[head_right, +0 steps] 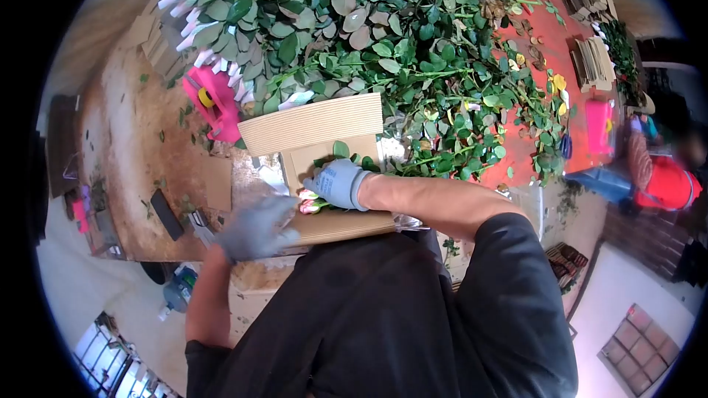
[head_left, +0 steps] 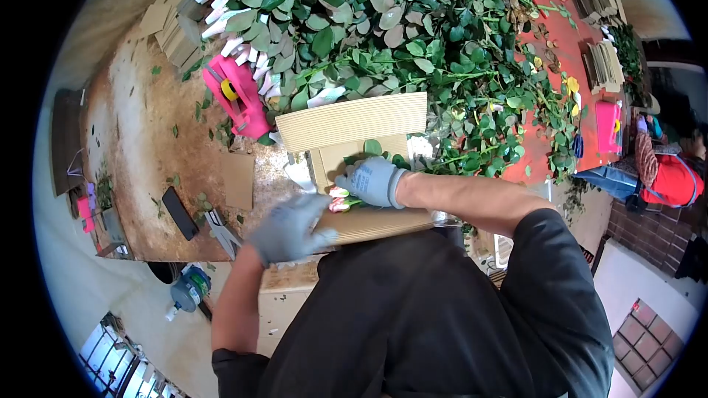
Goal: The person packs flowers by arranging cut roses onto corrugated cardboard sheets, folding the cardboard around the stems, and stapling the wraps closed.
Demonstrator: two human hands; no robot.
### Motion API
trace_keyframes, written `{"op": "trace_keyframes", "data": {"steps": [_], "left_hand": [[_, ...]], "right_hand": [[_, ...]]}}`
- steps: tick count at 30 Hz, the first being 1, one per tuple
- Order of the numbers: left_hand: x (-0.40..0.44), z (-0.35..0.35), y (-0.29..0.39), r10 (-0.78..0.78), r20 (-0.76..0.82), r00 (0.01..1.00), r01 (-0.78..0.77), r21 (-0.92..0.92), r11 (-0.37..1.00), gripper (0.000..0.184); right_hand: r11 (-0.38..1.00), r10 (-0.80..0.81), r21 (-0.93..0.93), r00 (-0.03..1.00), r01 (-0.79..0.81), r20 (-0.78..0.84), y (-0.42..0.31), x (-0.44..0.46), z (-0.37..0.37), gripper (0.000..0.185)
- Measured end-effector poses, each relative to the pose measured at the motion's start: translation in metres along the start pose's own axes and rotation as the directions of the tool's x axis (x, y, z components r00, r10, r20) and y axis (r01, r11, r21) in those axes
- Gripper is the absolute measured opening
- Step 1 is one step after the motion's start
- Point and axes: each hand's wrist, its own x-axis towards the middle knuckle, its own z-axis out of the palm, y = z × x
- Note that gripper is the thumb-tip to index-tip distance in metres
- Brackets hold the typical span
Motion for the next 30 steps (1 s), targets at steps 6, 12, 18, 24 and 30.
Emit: {"op": "trace_keyframes", "data": {"steps": [6,12,18,24,30], "left_hand": [[0.019,0.024,0.009,0.149,0.353,0.924,-0.126,-0.087,0.988,0.086],[0.020,0.021,0.013,0.101,0.401,0.910,-0.096,-0.033,0.995,0.091],[0.024,0.021,0.019,0.155,0.355,0.922,-0.153,-0.034,0.988,0.094],[0.028,0.017,0.030,0.057,0.391,0.918,-0.047,-0.037,0.998,0.098],[0.023,0.025,0.020,0.065,0.360,0.931,-0.070,0.001,0.998,0.098]], "right_hand": [[0.999,0.027,0.030,0.999,-0.026,-0.020,-0.004,0.001,-0.002,0.039],[0.994,0.035,0.111,0.991,-0.021,-0.133,-0.005,0.001,0.010,0.038],[0.987,-0.005,0.161,0.996,0.019,-0.084,-0.008,-0.004,-0.005,0.029],[0.989,0.034,0.145,0.989,-0.013,-0.147,0.002,-0.034,-0.007,0.025],[0.842,0.463,0.441,0.837,-0.312,-0.292,0.030,-0.104,0.040,0.033]]}}
